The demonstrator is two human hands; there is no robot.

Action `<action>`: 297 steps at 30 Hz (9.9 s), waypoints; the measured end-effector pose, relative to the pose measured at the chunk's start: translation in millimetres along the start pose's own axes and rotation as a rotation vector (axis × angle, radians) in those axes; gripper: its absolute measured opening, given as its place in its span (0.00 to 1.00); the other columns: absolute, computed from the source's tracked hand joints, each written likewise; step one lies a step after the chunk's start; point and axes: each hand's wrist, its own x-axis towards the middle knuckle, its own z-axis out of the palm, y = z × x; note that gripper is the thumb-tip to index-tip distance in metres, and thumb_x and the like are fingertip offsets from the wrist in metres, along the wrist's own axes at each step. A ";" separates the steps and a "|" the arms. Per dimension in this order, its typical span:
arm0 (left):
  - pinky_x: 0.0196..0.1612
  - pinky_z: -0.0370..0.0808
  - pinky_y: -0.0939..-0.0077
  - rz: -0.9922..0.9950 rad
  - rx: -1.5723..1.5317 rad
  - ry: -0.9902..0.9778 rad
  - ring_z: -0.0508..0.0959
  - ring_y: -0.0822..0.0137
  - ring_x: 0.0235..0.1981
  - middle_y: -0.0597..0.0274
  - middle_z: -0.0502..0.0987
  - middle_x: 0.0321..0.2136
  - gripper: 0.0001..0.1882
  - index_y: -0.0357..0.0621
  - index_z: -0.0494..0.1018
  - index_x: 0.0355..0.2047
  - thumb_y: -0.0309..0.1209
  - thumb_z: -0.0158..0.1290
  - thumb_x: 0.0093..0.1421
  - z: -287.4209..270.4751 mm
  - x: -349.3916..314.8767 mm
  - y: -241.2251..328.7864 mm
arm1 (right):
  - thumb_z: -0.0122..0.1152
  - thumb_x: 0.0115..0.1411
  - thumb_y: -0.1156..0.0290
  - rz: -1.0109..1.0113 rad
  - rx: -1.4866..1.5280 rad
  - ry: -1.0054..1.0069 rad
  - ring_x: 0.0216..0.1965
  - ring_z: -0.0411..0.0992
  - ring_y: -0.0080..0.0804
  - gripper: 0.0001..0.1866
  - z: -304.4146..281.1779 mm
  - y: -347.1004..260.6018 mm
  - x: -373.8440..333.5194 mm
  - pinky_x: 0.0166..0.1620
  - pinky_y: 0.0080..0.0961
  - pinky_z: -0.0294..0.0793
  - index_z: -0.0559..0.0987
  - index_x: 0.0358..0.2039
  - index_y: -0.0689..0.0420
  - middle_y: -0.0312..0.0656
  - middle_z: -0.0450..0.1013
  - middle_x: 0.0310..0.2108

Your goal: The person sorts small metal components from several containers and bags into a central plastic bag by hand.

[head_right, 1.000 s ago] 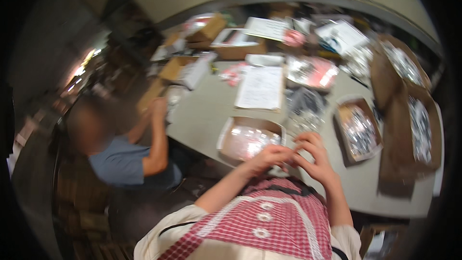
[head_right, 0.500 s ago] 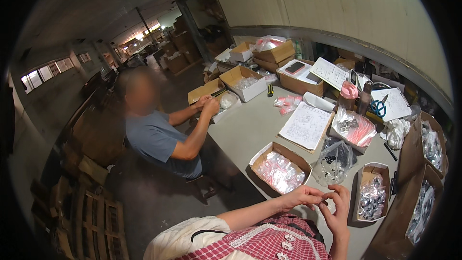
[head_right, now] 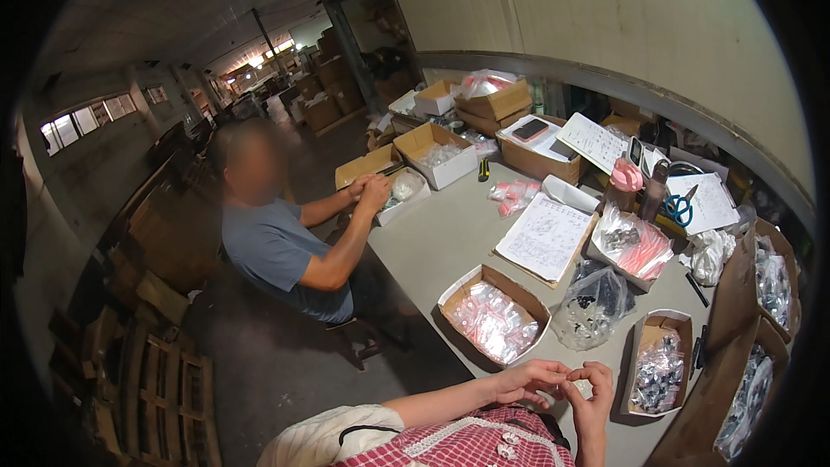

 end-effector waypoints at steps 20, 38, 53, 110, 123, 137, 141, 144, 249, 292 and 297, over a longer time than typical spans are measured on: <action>0.33 0.75 0.80 0.194 0.552 0.407 0.78 0.73 0.30 0.62 0.80 0.33 0.16 0.41 0.70 0.52 0.24 0.53 0.64 -95.0 -16.7 40.3 | 0.64 0.52 0.74 -0.102 -0.459 0.026 0.66 0.65 0.46 0.07 67.1 -15.3 34.6 0.72 0.56 0.39 0.84 0.32 0.52 0.33 0.82 0.39; 0.30 0.73 0.63 0.233 1.203 0.153 0.78 0.57 0.25 0.58 0.77 0.23 0.18 0.43 0.72 0.29 0.42 0.67 0.55 -128.8 12.7 82.8 | 0.60 0.52 0.78 0.356 -1.025 0.026 0.35 0.77 0.55 0.10 103.8 93.9 123.9 0.37 0.45 0.76 0.78 0.37 0.59 0.52 0.76 0.36; 0.34 0.76 0.64 0.612 1.105 0.127 0.80 0.53 0.32 0.55 0.77 0.31 0.11 0.43 0.74 0.36 0.20 0.57 0.51 -127.6 2.7 92.1 | 0.64 0.59 0.74 0.192 -0.256 -0.220 0.37 0.78 0.34 0.09 127.7 -35.7 97.7 0.37 0.29 0.77 0.83 0.40 0.61 0.44 0.78 0.36; 0.39 0.78 0.72 0.637 1.194 0.066 0.81 0.64 0.35 0.57 0.80 0.34 0.31 0.38 0.74 0.47 0.34 0.75 0.45 -96.2 5.7 90.6 | 0.65 0.56 0.80 -0.091 -0.031 -0.048 0.37 0.80 0.37 0.13 88.7 -10.2 78.0 0.40 0.27 0.79 0.83 0.43 0.60 0.44 0.80 0.37; 0.30 0.72 0.82 0.577 0.884 -0.049 0.76 0.78 0.27 0.67 0.79 0.27 0.43 0.38 0.70 0.53 0.45 0.77 0.41 -78.5 11.3 78.6 | 0.65 0.57 0.77 0.022 0.059 -0.003 0.42 0.78 0.41 0.14 77.9 -24.8 61.0 0.45 0.31 0.78 0.83 0.45 0.60 0.46 0.79 0.43; 0.33 0.73 0.84 0.217 0.683 0.136 0.77 0.79 0.30 0.65 0.82 0.32 0.11 0.37 0.76 0.44 0.29 0.59 0.63 -69.8 16.3 97.7 | 0.61 0.65 0.76 0.248 0.112 0.092 0.27 0.76 0.20 0.07 66.2 -5.0 51.9 0.31 0.19 0.75 0.74 0.40 0.62 0.37 0.76 0.27; 0.29 0.71 0.84 0.084 0.670 0.102 0.76 0.81 0.27 0.65 0.81 0.30 0.06 0.38 0.76 0.37 0.28 0.57 0.64 -60.3 14.3 111.6 | 0.61 0.64 0.76 0.366 0.307 0.071 0.29 0.76 0.19 0.09 63.6 -15.7 52.8 0.33 0.18 0.75 0.73 0.44 0.63 0.36 0.77 0.30; 0.28 0.69 0.85 0.122 0.730 0.107 0.74 0.82 0.25 0.65 0.80 0.27 0.05 0.38 0.75 0.35 0.28 0.56 0.64 -59.1 14.8 106.7 | 0.61 0.65 0.75 0.415 0.420 0.029 0.28 0.75 0.19 0.10 65.0 -14.8 51.7 0.33 0.19 0.75 0.74 0.44 0.63 0.36 0.77 0.30; 0.29 0.72 0.74 0.436 1.350 0.264 0.76 0.69 0.25 0.63 0.78 0.23 0.04 0.39 0.75 0.29 0.25 0.60 0.56 -53.4 -14.9 78.6 | 0.64 0.52 0.72 0.177 0.004 0.161 0.22 0.70 0.18 0.08 100.2 12.3 44.9 0.24 0.24 0.66 0.75 0.22 0.61 0.34 0.73 0.20; 0.37 0.79 0.70 0.561 1.379 0.275 0.83 0.60 0.33 0.53 0.83 0.34 0.16 0.39 0.79 0.41 0.29 0.68 0.53 -75.7 4.4 74.1 | 0.61 0.58 0.79 0.219 -0.283 0.150 0.38 0.77 0.40 0.10 58.4 110.3 54.3 0.41 0.32 0.77 0.80 0.41 0.63 0.43 0.78 0.38; 0.36 0.79 0.70 0.527 1.343 0.249 0.83 0.61 0.33 0.54 0.83 0.34 0.17 0.39 0.79 0.41 0.28 0.69 0.52 -67.4 6.4 70.4 | 0.58 0.65 0.78 0.676 0.754 0.391 0.39 0.80 0.34 0.13 41.4 101.8 35.1 0.45 0.29 0.82 0.78 0.49 0.69 0.50 0.78 0.45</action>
